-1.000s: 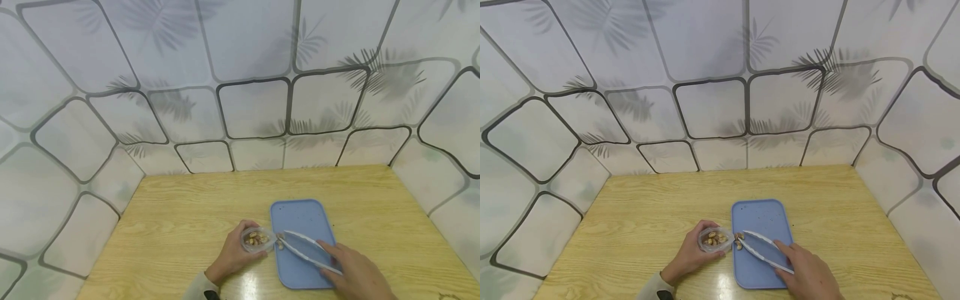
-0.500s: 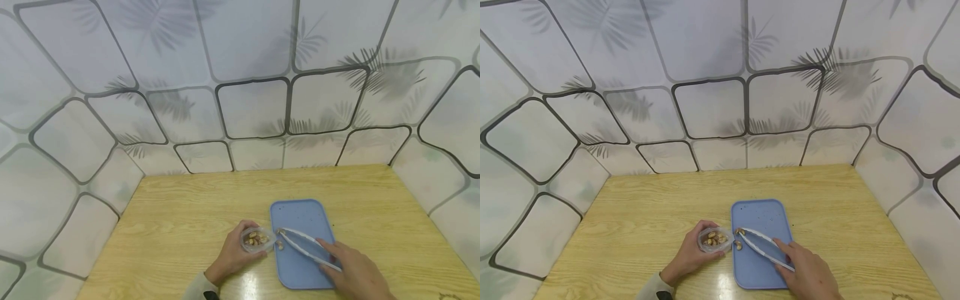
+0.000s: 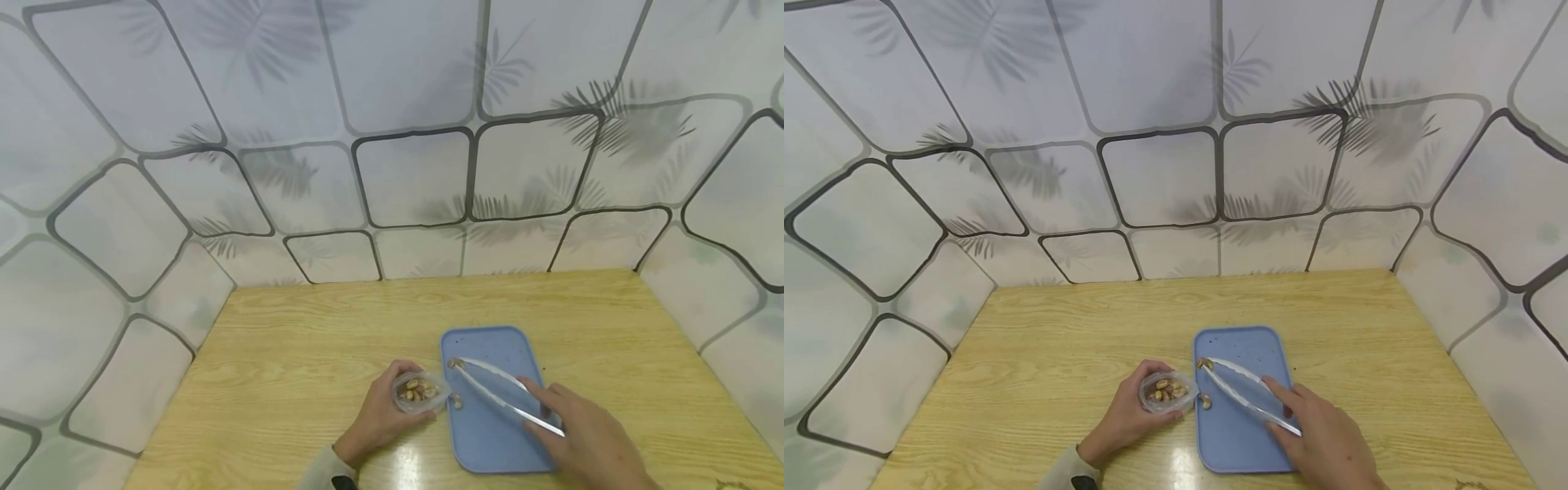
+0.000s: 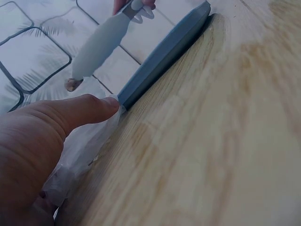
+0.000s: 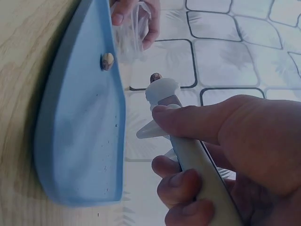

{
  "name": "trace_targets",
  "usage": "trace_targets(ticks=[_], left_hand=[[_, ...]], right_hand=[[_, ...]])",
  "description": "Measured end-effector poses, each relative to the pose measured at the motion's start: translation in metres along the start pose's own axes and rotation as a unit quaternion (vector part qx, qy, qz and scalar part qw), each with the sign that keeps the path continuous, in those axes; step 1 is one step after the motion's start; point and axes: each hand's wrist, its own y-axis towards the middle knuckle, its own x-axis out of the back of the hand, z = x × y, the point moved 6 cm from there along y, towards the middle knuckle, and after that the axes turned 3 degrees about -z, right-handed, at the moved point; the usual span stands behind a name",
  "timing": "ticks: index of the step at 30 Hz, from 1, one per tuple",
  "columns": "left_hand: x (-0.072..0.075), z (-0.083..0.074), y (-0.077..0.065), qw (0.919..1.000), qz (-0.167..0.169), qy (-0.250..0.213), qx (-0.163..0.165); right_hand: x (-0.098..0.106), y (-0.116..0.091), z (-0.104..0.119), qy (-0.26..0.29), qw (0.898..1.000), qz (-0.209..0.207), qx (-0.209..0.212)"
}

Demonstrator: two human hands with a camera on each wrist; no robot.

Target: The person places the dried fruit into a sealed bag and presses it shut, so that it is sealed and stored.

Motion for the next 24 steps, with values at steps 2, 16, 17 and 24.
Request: trace_targets(ticks=[2,16,17,24], left_hand=[[0.000,-0.001,-0.001,1.0000,0.000,0.000,-0.003],[0.000,0.001,0.001,0.9998,-0.002,0.011,-0.015],[0.000,0.001,0.001,0.9998,-0.001,0.012,-0.016],[0.000,0.001,0.001,0.9998,0.003,0.002,-0.019]], right_hand=[[0.001,0.000,0.003,0.007,1.000,-0.002,0.008],[-0.002,0.003,0.035,0.017,0.996,-0.021,0.088],[-0.004,0.003,0.036,0.017,0.996,-0.017,0.090],[-0.018,0.008,0.044,0.019,0.995,0.028,0.090]])
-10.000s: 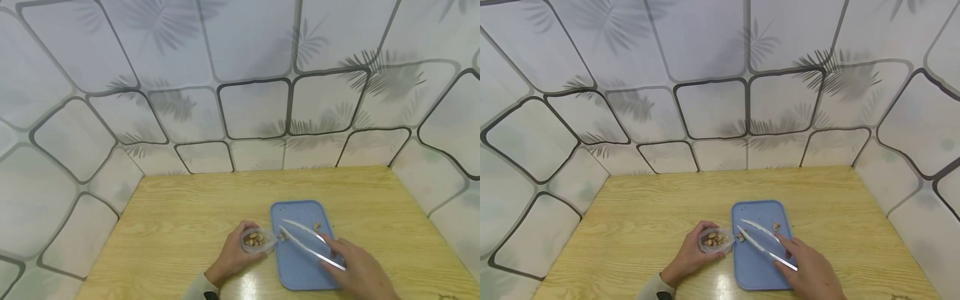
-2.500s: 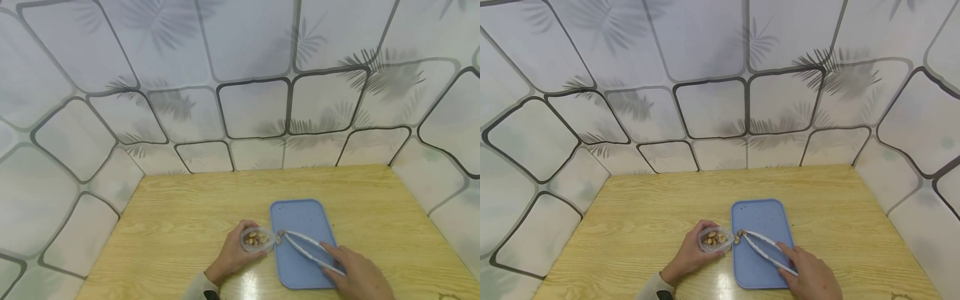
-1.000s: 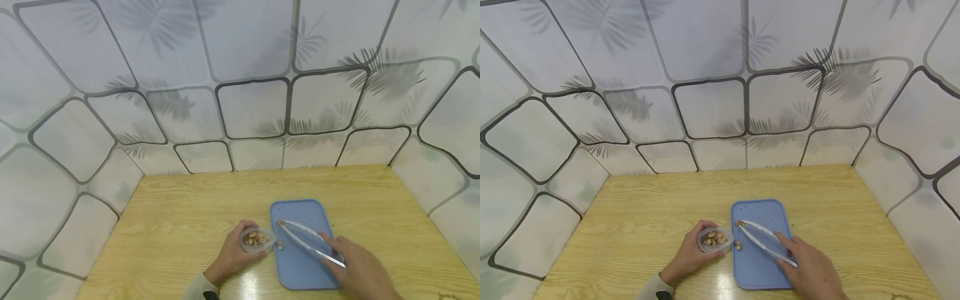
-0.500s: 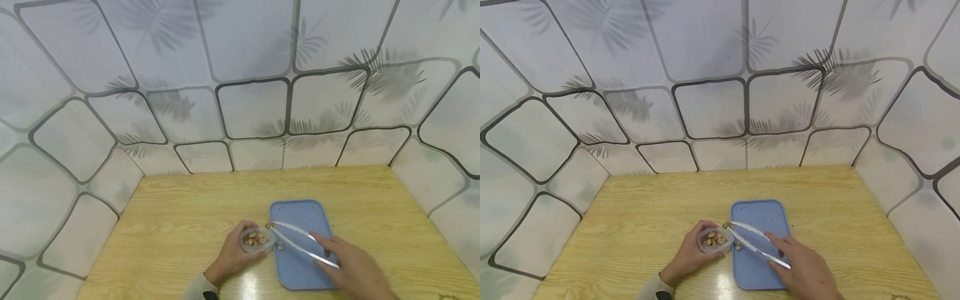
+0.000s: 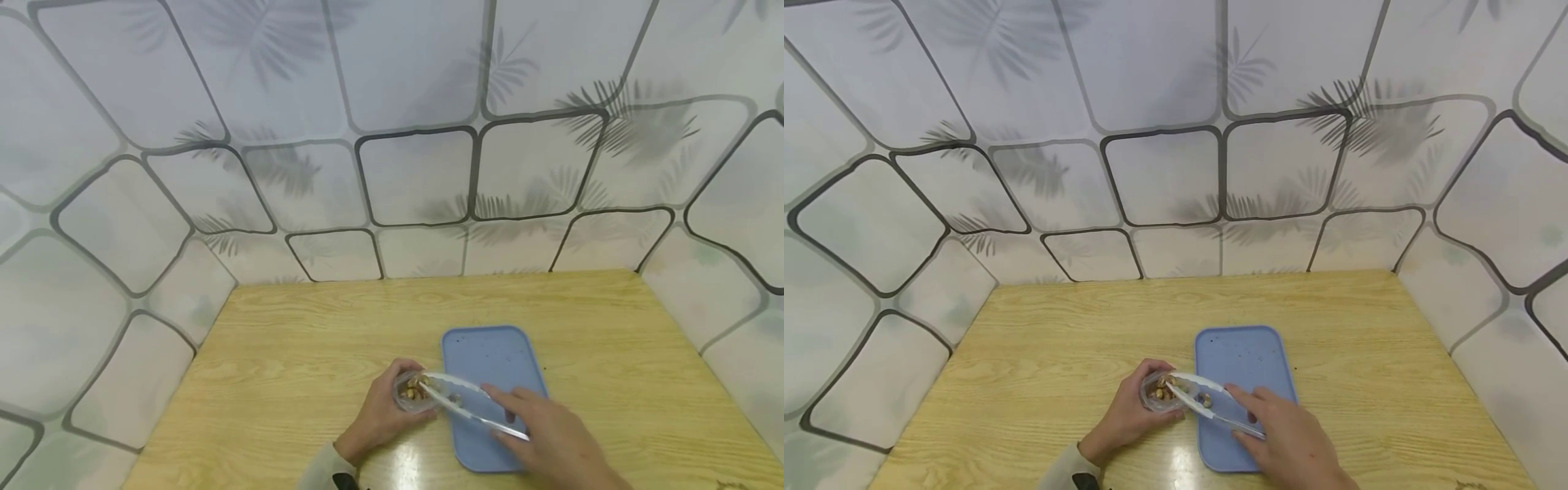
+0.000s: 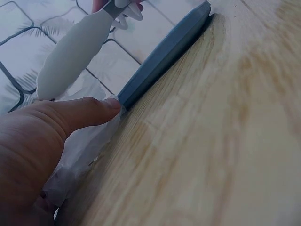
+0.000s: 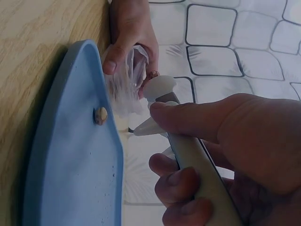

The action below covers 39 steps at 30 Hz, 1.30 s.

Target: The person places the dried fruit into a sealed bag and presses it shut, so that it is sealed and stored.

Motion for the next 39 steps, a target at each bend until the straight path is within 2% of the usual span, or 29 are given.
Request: trace_targets(ticks=[11,13,20,24,30,39], left_hand=[[0.001,0.000,0.000,0.9999,-0.002,0.000,-0.017],[0.001,-0.001,0.000,0.9998,-0.002,0.000,-0.019],[-0.001,0.001,0.000,0.9998,0.015,-0.016,0.003],[0.000,0.002,0.000,0.9999,0.011,-0.012,0.001],[0.001,-0.002,0.000,0.9998,-0.002,-0.005,-0.021],[0.000,0.002,-0.001,0.9998,0.003,-0.013,0.017]], right_hand=[[-0.012,0.011,0.011,0.011,0.998,0.047,-0.033],[-0.012,0.013,0.013,0.012,0.998,0.048,-0.027],[-0.012,0.013,0.016,0.029,0.998,0.052,-0.012],[-0.009,0.011,0.014,0.034,0.998,0.042,-0.010],[-0.001,0.003,0.006,0.031,0.999,0.011,-0.011],[0.008,-0.011,-0.005,0.018,0.999,-0.035,-0.022]])
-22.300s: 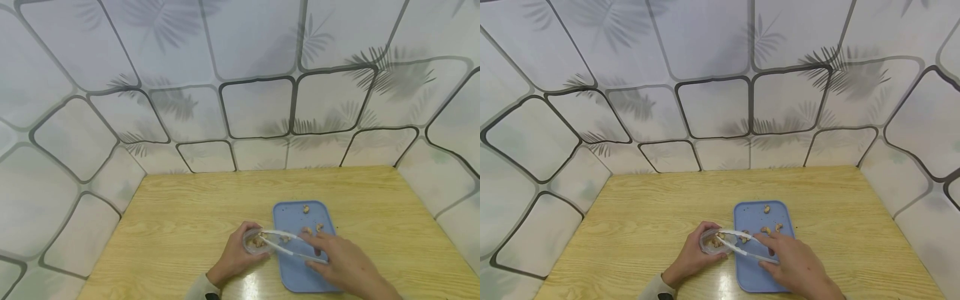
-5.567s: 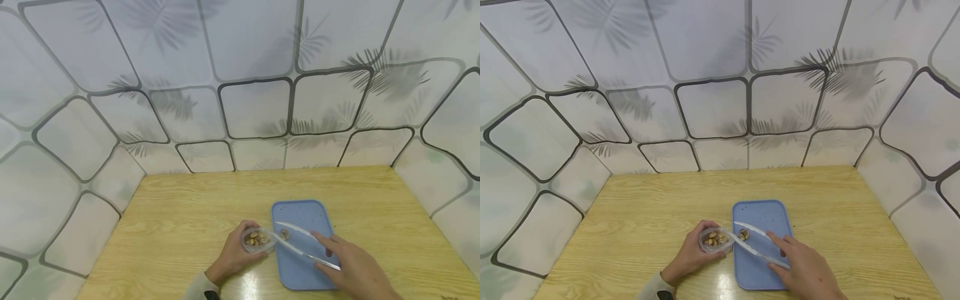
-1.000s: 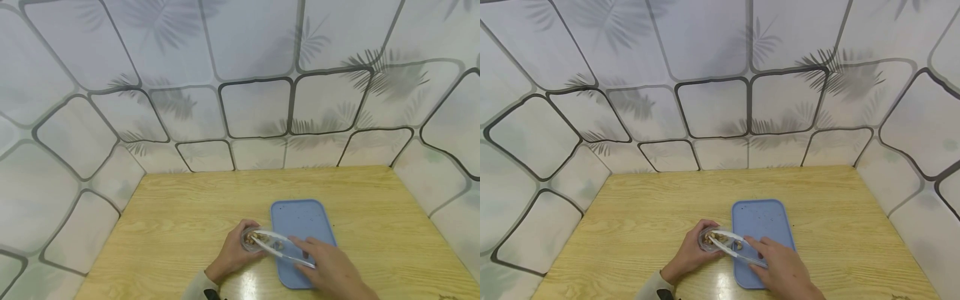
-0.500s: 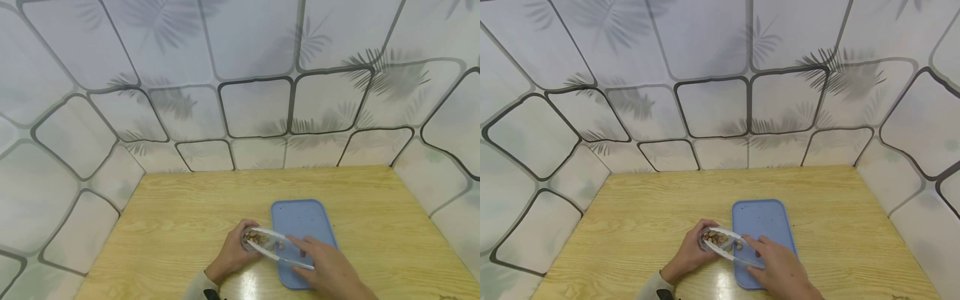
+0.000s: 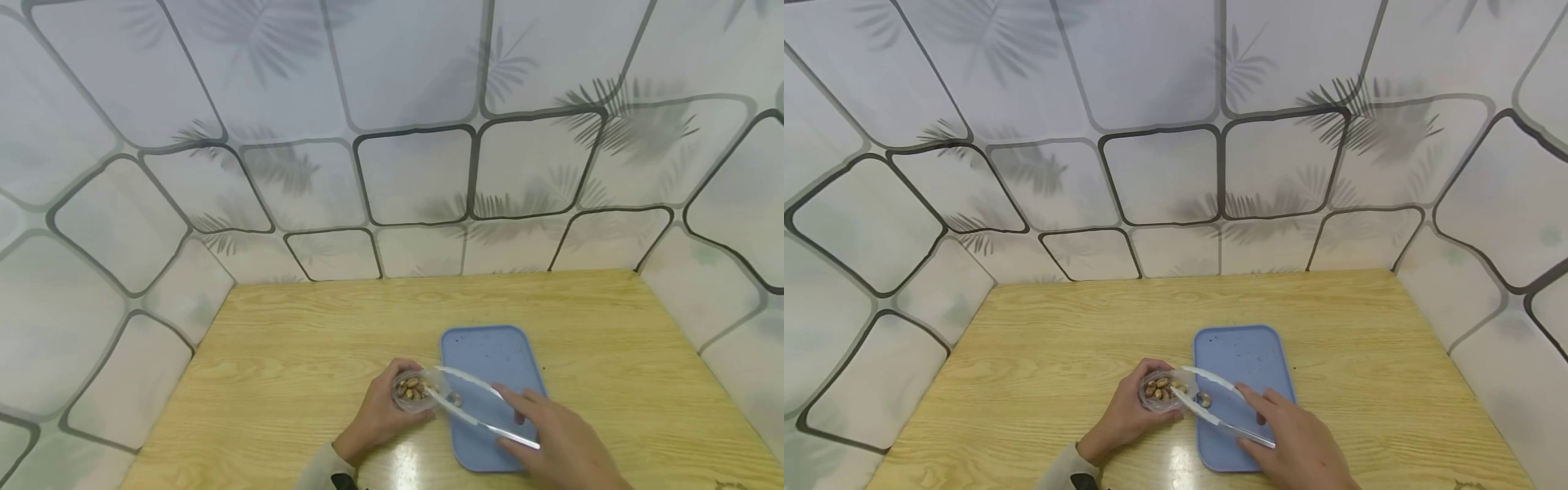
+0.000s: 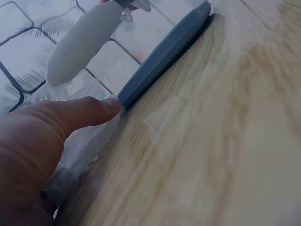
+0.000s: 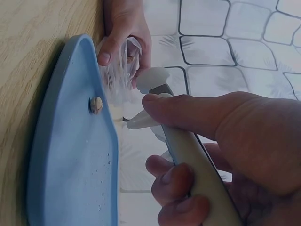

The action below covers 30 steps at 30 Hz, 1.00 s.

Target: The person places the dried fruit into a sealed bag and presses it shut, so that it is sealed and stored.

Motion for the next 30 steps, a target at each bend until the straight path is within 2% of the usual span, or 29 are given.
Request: trace_targets(ticks=[5,9,12,15,22,27,30], left_hand=[[0.000,0.000,-0.001,1.0000,-0.001,0.000,0.000],[0.000,0.000,-0.002,1.0000,-0.001,0.000,0.002],[0.000,0.001,-0.002,1.0000,-0.002,-0.001,0.004],[0.000,0.002,-0.002,1.0000,-0.002,0.000,0.003],[0.000,0.001,-0.002,0.9996,-0.010,0.013,-0.023],[-0.001,0.001,-0.001,0.9997,-0.007,0.014,-0.017],[-0.001,0.001,-0.001,0.9999,-0.004,0.009,-0.010]], right_hand=[[-0.003,-0.007,-0.005,-0.005,1.000,0.014,-0.007],[-0.006,-0.013,-0.010,-0.003,0.999,0.026,-0.030],[-0.007,-0.019,-0.014,-0.001,0.999,0.013,-0.037],[-0.007,-0.024,-0.019,0.007,1.000,-0.012,-0.026],[-0.014,-0.030,-0.034,0.013,0.997,0.005,-0.076],[-0.016,-0.037,-0.039,-0.005,0.998,-0.039,-0.048],[-0.018,-0.041,-0.044,-0.011,0.998,-0.039,-0.050]])
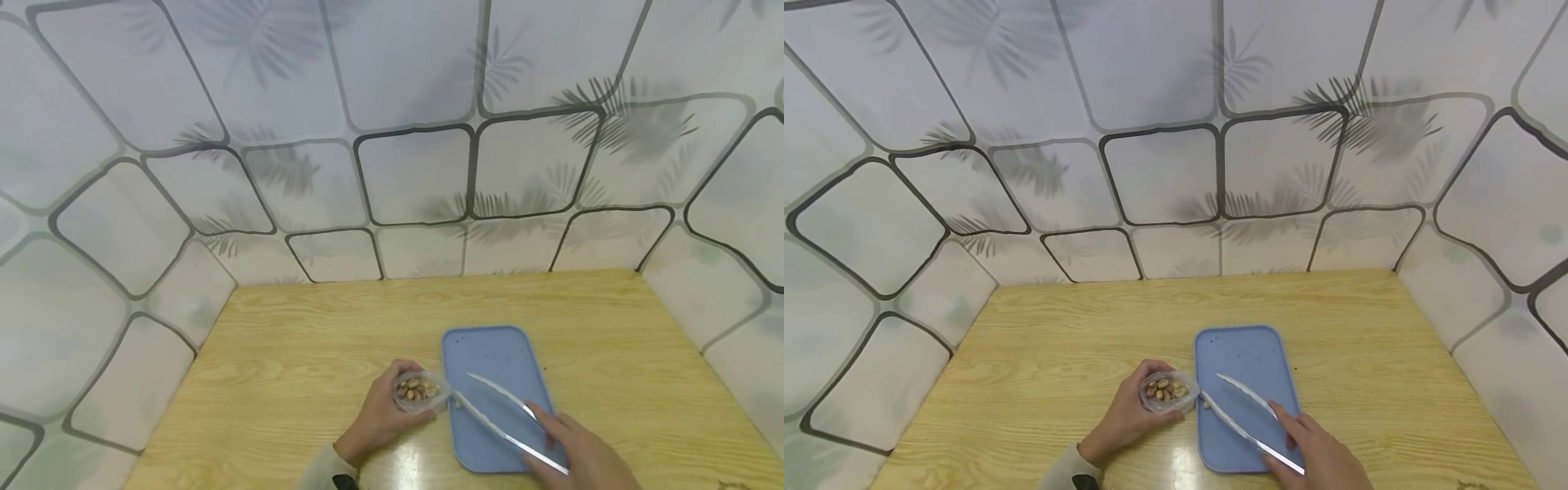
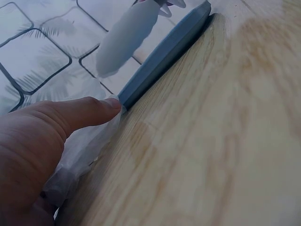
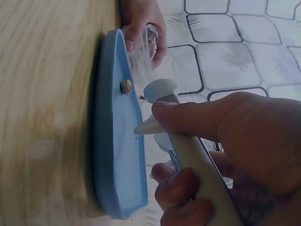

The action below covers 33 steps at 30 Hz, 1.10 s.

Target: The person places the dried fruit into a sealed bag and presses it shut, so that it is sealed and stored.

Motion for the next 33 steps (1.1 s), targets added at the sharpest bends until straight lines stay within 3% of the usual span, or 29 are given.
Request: trace_targets(ticks=[11,25,28,33], left_hand=[[-0.003,0.001,0.001,1.0000,0.003,0.002,0.002],[-0.001,-0.002,0.000,0.9999,0.002,0.007,0.010],[0.000,-0.002,0.000,0.9999,0.002,0.007,0.010],[0.002,-0.003,0.000,0.9999,0.002,0.004,0.015]], right_hand=[[-0.009,-0.006,-0.013,-0.036,0.996,0.068,-0.045],[-0.013,-0.003,-0.012,-0.029,0.997,0.076,-0.008],[-0.015,0.001,-0.010,-0.024,0.995,0.098,-0.008],[-0.020,0.007,-0.007,-0.033,0.984,0.164,-0.058]])
